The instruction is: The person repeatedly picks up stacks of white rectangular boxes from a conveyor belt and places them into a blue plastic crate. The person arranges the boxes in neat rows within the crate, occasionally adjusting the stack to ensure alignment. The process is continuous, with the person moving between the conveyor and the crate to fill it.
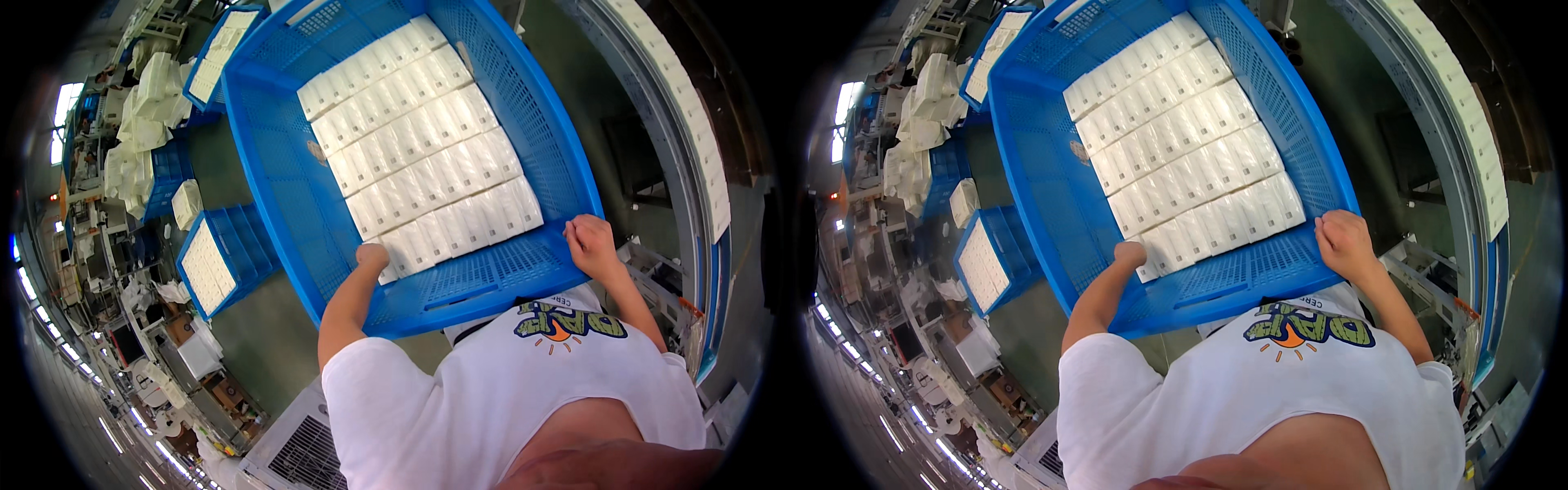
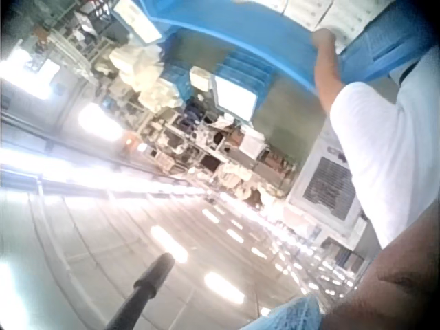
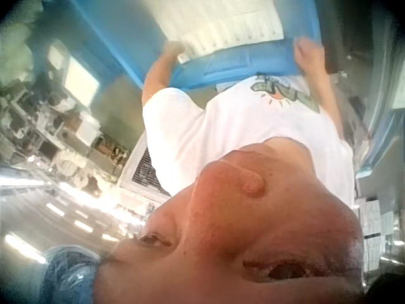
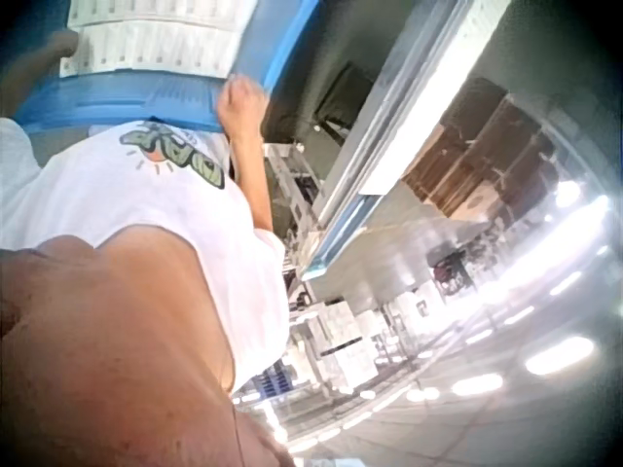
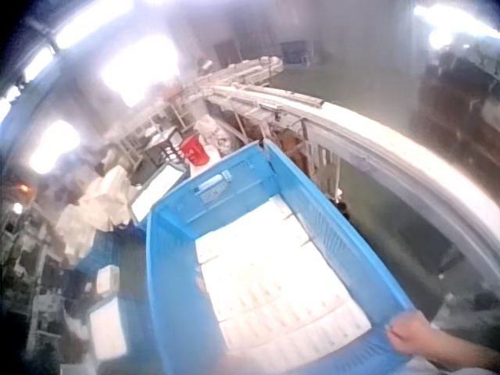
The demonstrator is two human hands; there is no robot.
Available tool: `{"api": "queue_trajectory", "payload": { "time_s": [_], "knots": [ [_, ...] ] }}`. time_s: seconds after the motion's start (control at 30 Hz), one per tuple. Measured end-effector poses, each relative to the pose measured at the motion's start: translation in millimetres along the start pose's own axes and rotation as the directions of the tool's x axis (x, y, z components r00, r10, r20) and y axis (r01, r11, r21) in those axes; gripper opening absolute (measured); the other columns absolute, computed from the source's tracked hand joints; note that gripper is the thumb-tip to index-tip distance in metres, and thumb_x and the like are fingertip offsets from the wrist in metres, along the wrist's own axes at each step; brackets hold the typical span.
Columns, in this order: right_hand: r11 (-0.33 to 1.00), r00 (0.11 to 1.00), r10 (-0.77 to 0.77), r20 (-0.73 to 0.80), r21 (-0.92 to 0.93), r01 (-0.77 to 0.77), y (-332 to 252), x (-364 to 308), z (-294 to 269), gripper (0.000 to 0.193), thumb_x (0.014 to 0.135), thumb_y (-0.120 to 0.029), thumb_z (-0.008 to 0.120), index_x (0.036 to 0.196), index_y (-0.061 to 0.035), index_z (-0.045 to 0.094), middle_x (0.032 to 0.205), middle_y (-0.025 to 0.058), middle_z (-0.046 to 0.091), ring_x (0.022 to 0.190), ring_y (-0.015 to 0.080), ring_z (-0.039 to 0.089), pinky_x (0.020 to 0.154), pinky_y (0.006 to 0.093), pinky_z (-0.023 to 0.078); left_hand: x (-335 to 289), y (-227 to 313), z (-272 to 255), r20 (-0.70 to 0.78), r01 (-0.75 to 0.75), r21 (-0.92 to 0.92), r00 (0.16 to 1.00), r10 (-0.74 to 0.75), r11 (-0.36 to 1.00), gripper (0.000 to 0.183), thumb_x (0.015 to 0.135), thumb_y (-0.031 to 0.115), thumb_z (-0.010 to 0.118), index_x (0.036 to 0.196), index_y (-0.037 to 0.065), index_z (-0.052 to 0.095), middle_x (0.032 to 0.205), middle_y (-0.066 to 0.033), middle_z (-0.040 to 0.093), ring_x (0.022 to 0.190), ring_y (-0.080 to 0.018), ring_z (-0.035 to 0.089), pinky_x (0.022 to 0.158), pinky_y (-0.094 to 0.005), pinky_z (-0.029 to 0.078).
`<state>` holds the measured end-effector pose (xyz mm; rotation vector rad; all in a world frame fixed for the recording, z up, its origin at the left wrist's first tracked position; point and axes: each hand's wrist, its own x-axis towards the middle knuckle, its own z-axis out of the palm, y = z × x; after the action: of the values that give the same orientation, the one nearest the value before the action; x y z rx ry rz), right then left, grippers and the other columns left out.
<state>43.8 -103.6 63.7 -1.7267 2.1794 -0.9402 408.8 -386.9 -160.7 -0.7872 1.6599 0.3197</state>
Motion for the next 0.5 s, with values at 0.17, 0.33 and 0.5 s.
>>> {"api": "queue_trajectory", "payload": {
  "time_s": [0.17, 0.33, 0.5],
  "knots": [
    [0.999, 0.999, -0.040, -0.033, 0.008, 0.040, -3, 3, -5, 0.021, 0.070, 0.003, 0.058, 0.057, -0.0016, 0.043, 0.058, 0.0118, 0.048, 0.053, 0.0304, 0.050, 0.048, 0.0381, 0.041, 79, 14, 54, 0.128, -0.352, 0.182, 0.934, 0.333, 0.918, 0.041, 0.082, 0.034, 0.047, 0.118, 0.017, 0.059, 0.127, -0.0109, 0.052, 0.117, -0.0263, 0.049, 0.096, -0.0372, 0.038],
    [0.998, 0.996, -0.063, -0.062, 0.017, 0.064, 5, 1, -12, 0.013, 0.071, 0.000, 0.057, 0.063, -0.0025, 0.047, 0.065, 0.0110, 0.054, 0.060, 0.0294, 0.055, 0.051, 0.0381, 0.044, 64, 2, 26, 0.286, -0.260, 0.050, 0.929, 0.235, 0.964, 0.036, 0.086, 0.033, 0.048, 0.105, 0.008, 0.064, 0.106, -0.0142, 0.062, 0.094, -0.0259, 0.060, 0.079, -0.0383, 0.048],
    [0.990, 0.889, 0.120, -0.441, -0.012, -0.140, 45, -37, -79, 0.012, 0.076, -0.002, 0.056, 0.067, 0.0003, 0.048, 0.068, 0.0138, 0.052, 0.064, 0.0325, 0.054, 0.055, 0.0392, 0.045, -59, 32, -152, 0.097, -0.087, -0.333, 0.987, 0.126, 0.939, 0.040, 0.090, 0.034, 0.046, 0.082, 0.000, 0.067, 0.068, -0.0127, 0.066, 0.056, -0.0192, 0.063, 0.054, -0.0325, 0.052]
  ]
}}
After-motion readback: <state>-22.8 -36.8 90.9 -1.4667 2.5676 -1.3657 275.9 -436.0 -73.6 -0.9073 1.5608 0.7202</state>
